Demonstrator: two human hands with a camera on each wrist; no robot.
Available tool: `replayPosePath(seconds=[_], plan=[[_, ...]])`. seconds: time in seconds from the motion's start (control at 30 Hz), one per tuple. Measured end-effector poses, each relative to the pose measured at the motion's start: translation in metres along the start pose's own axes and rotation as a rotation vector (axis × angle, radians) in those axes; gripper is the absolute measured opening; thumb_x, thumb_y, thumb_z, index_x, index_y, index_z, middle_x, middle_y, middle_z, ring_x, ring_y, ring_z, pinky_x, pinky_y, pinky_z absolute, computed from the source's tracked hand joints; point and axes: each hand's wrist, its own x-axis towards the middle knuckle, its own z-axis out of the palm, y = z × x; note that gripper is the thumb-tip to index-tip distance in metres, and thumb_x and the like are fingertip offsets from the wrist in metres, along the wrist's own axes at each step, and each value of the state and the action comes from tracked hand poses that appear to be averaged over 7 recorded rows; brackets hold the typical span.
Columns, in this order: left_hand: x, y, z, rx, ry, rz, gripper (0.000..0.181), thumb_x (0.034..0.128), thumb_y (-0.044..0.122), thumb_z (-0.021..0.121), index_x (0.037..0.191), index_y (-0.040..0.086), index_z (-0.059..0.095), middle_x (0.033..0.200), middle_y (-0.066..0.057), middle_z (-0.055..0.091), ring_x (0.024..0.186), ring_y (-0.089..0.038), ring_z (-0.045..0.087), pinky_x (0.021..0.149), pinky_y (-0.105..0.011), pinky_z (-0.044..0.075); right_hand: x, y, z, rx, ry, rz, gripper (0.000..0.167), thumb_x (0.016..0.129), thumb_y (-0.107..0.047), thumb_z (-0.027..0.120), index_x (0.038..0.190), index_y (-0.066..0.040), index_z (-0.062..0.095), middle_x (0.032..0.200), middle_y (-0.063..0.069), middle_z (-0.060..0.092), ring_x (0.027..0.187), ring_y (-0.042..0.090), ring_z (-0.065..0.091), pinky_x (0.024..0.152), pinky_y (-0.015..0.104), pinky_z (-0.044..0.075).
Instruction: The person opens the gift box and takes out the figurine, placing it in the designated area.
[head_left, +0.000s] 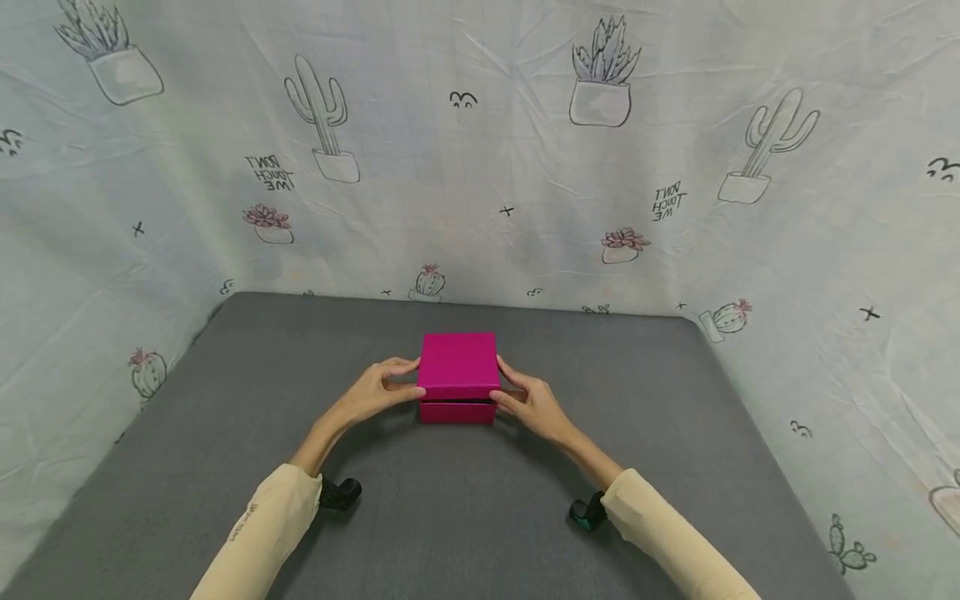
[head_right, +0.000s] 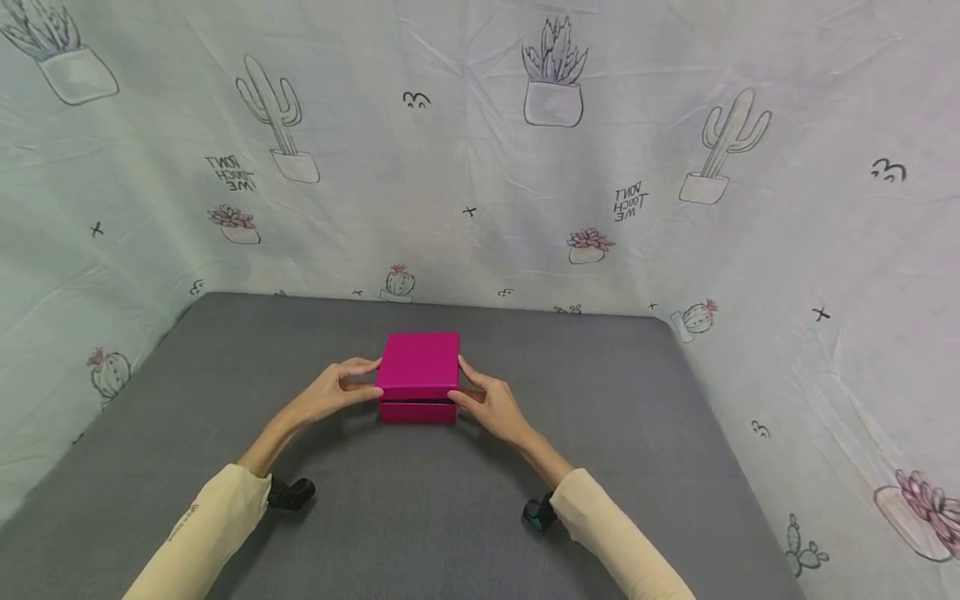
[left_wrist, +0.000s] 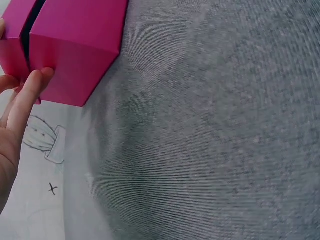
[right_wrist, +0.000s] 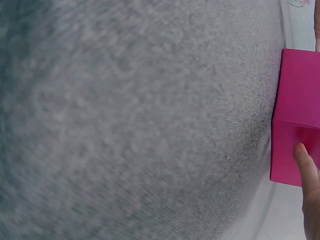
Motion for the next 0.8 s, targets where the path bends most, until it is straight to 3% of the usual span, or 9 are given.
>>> replayPosePath(seconds=[0.13,0.23,0.47,0.8], plan=[[0.001,0.013,-0.003,-0.005,0.007,0.022,0.056,0.0891,0.006,0.068,0.136,-0.013,0.043,0.129,-0.028,0.05,0.118,-0.045,0.051,0.092,-0.048,0.048,0.001,0.001,-0.002,0.021,-0.002,0.021,0.06,0.093,0.001,0.06,0.144,0.008,0.029,0.144,0.028,0.035,0.108,0.036,0.06,0.078,0.048,0.053],[0.007,0.007,-0.003,-0.024,0.026,0.025,0.057,0.0891,0.006,0.068,0.137,-0.011,0.042,0.127,-0.028,0.05,0.122,-0.044,0.049,0.098,-0.051,0.043,0.002,0.005,-0.002,-0.005,0.007,0.015,0.06,0.093,-0.001,0.06,0.144,0.008,0.03,0.144,0.027,0.036,0.113,0.038,0.057,0.077,0.049,0.053],[0.009,-0.006,-0.005,-0.023,0.055,0.047,0.059,0.0895,0.015,0.069,0.14,-0.003,0.044,0.127,-0.02,0.052,0.123,-0.036,0.051,0.1,-0.043,0.043,0.008,0.029,-0.001,-0.174,0.083,-0.079,0.059,0.091,-0.007,0.065,0.143,0.0,0.038,0.143,0.017,0.042,0.127,0.027,0.047,0.095,0.043,0.045],[0.001,0.004,-0.013,-0.038,0.077,0.082,0.058,0.089,0.016,0.07,0.138,-0.004,0.046,0.125,-0.019,0.053,0.121,-0.035,0.052,0.098,-0.042,0.044,0.013,0.012,-0.004,-0.093,0.077,-0.081,0.059,0.089,-0.01,0.068,0.142,-0.002,0.042,0.14,0.016,0.046,0.123,0.025,0.051,0.093,0.037,0.047]])
